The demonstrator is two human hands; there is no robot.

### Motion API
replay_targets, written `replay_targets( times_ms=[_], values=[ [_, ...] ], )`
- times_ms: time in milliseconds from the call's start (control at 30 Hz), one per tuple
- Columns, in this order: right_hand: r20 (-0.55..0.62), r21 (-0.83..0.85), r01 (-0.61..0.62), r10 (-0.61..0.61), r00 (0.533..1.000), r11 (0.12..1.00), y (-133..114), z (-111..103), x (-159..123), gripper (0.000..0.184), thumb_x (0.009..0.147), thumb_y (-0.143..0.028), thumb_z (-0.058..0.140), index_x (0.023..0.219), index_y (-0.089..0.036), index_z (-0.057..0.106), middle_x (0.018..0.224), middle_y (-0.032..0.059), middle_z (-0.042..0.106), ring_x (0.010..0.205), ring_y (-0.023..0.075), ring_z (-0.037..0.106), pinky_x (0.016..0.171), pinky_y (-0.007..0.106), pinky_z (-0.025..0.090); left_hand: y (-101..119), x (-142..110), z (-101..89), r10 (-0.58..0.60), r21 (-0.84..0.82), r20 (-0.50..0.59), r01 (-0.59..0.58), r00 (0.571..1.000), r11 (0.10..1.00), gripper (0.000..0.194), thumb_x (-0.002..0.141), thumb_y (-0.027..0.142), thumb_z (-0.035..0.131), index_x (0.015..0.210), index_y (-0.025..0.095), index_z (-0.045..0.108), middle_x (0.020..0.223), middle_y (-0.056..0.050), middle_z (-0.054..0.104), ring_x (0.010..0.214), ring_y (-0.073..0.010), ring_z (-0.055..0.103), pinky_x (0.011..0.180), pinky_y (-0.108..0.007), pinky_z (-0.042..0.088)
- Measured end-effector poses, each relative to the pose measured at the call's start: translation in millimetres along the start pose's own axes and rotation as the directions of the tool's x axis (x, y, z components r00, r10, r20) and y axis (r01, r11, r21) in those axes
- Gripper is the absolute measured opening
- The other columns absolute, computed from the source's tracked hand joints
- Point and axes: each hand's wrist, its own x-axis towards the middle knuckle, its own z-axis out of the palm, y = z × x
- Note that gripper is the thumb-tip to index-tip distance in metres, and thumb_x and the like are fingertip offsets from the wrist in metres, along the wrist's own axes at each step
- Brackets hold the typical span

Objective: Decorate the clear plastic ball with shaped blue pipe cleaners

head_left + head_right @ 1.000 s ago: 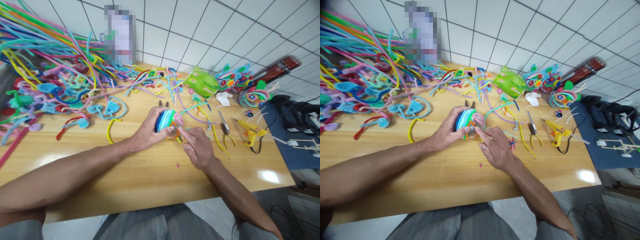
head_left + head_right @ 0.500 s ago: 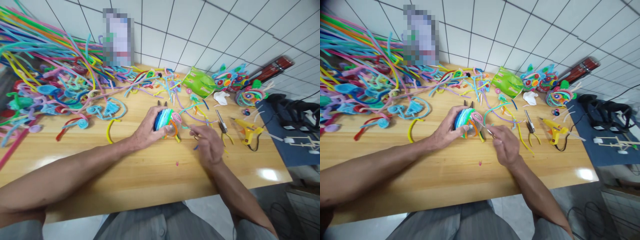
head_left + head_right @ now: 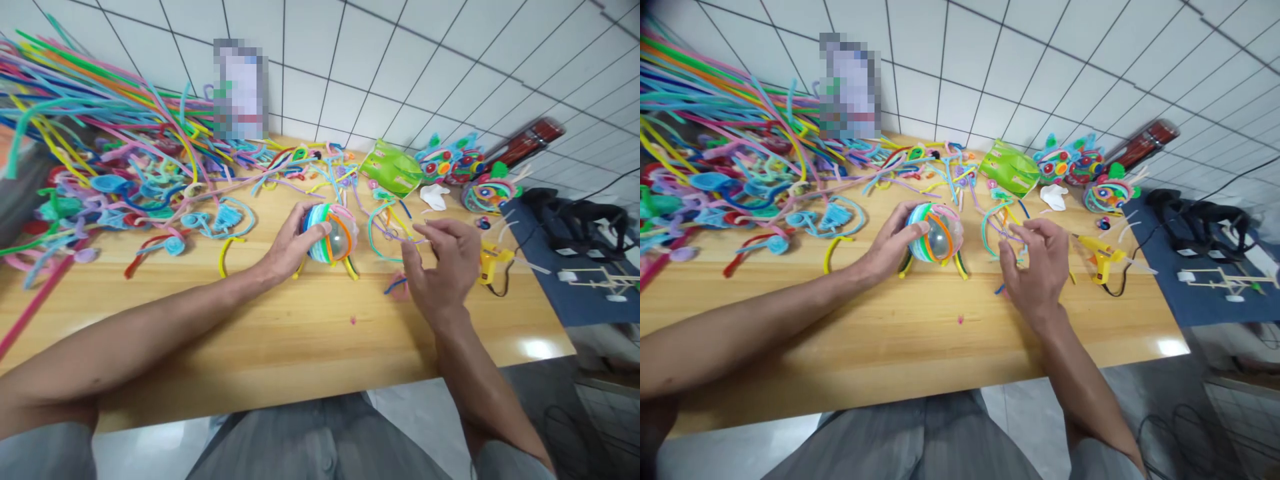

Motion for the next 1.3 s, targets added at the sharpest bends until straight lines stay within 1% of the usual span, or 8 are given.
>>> replay_targets(
  times_ms=[100,167,233,367,533,900,1133,1300],
  values=[
    [0.121,0.191,0.053,-0.077,0.990,0.980,-38.2,-13.1,5.9,0.033,0.094,-0.016,0.073,0.123,-0.029,0.072,0.100,0.0048,0.071,0.088,0.0199,0.068,0.078,0.036,0.057,3.5,2.7,1.1,-0.012,-0.033,-0.057,0.010,0.998,0.999,0.044,0.087,0.043,0.070,0.125,0.024,0.060,0.127,-0.005,0.069,0.125,-0.0271,0.061,0.113,-0.044,0.048],
    [0.323,0.391,-0.091,-0.045,0.945,0.916,-56.5,-10.3,6.0,0.032,0.096,-0.014,0.067,0.124,-0.029,0.071,0.085,-0.0011,0.069,0.072,0.0143,0.064,0.066,0.029,0.054,4.0,2.1,1.9,-0.008,-0.026,-0.079,0.006,0.997,1.000,0.044,0.087,0.043,0.070,0.125,0.024,0.059,0.127,-0.005,0.069,0.125,-0.0267,0.061,0.114,-0.044,0.048],
    [0.481,0.470,-0.265,0.007,0.877,0.842,-66.4,0.7,2.3,0.030,0.097,-0.017,0.065,0.124,-0.028,0.072,0.076,-0.0046,0.066,0.064,0.0116,0.060,0.059,0.026,0.049,2.6,0.2,2.7,0.003,-0.010,-0.081,-0.004,0.997,1.000,0.047,0.086,0.044,0.071,0.126,0.023,0.058,0.127,-0.006,0.068,0.123,-0.0262,0.062,0.113,-0.044,0.048],
    [0.580,0.469,-0.437,0.105,0.808,0.768,-67.6,28.6,-10.0,0.023,0.097,-0.023,0.064,0.119,-0.023,0.072,0.073,-0.0048,0.063,0.061,0.0103,0.057,0.056,0.024,0.045,-3.3,-4.8,4.2,0.027,0.028,-0.059,-0.025,0.998,0.999,0.050,0.087,0.044,0.071,0.130,0.023,0.056,0.128,-0.006,0.067,0.121,-0.0260,0.063,0.109,-0.044,0.051],
    [0.512,0.501,-0.336,0.040,0.858,0.797,-62.2,40.2,-19.7,0.016,0.097,-0.021,0.064,0.110,-0.023,0.073,0.077,-0.0026,0.064,0.065,0.0120,0.059,0.060,0.026,0.047,-8.5,-8.6,5.7,0.091,0.110,-0.028,-0.087,0.995,0.990,0.052,0.089,0.041,0.071,0.135,0.025,0.053,0.141,-0.009,0.062,0.132,-0.0278,0.059,0.117,-0.047,0.046],
    [0.277,0.476,-0.015,-0.134,0.951,0.880,-54.1,49.1,-33.9,0.022,0.099,-0.014,0.065,0.118,-0.026,0.070,0.090,0.0019,0.070,0.080,0.0162,0.067,0.073,0.031,0.056,-13.6,-11.8,6.7,0.152,0.205,0.030,-0.155,0.988,0.966,0.056,0.089,0.041,0.070,0.139,0.023,0.050,0.146,-0.013,0.058,0.140,-0.0308,0.054,0.121,-0.051,0.043],
    [0.175,0.236,0.142,-0.186,0.967,0.961,-44.4,56.5,-36.8,0.018,0.098,-0.018,0.069,0.111,-0.028,0.075,0.099,0.0050,0.071,0.090,0.0202,0.065,0.079,0.037,0.054,-17.0,-11.8,6.1,0.189,0.258,0.025,-0.189,0.982,0.948,0.055,0.090,0.041,0.071,0.139,0.025,0.052,0.147,-0.011,0.059,0.137,-0.0292,0.055,0.120,-0.048,0.044],
    [0.056,0.169,0.236,-0.248,0.967,0.957,-44.2,62.1,-35.4,0.020,0.097,-0.020,0.072,0.116,-0.028,0.071,0.106,0.0052,0.069,0.097,0.0213,0.064,0.081,0.038,0.052,-17.3,-11.5,5.8,0.179,0.251,0.023,-0.179,0.984,0.951,0.057,0.089,0.044,0.072,0.138,0.023,0.052,0.145,-0.013,0.059,0.138,-0.0303,0.055,0.120,-0.049,0.043]
  ],
)
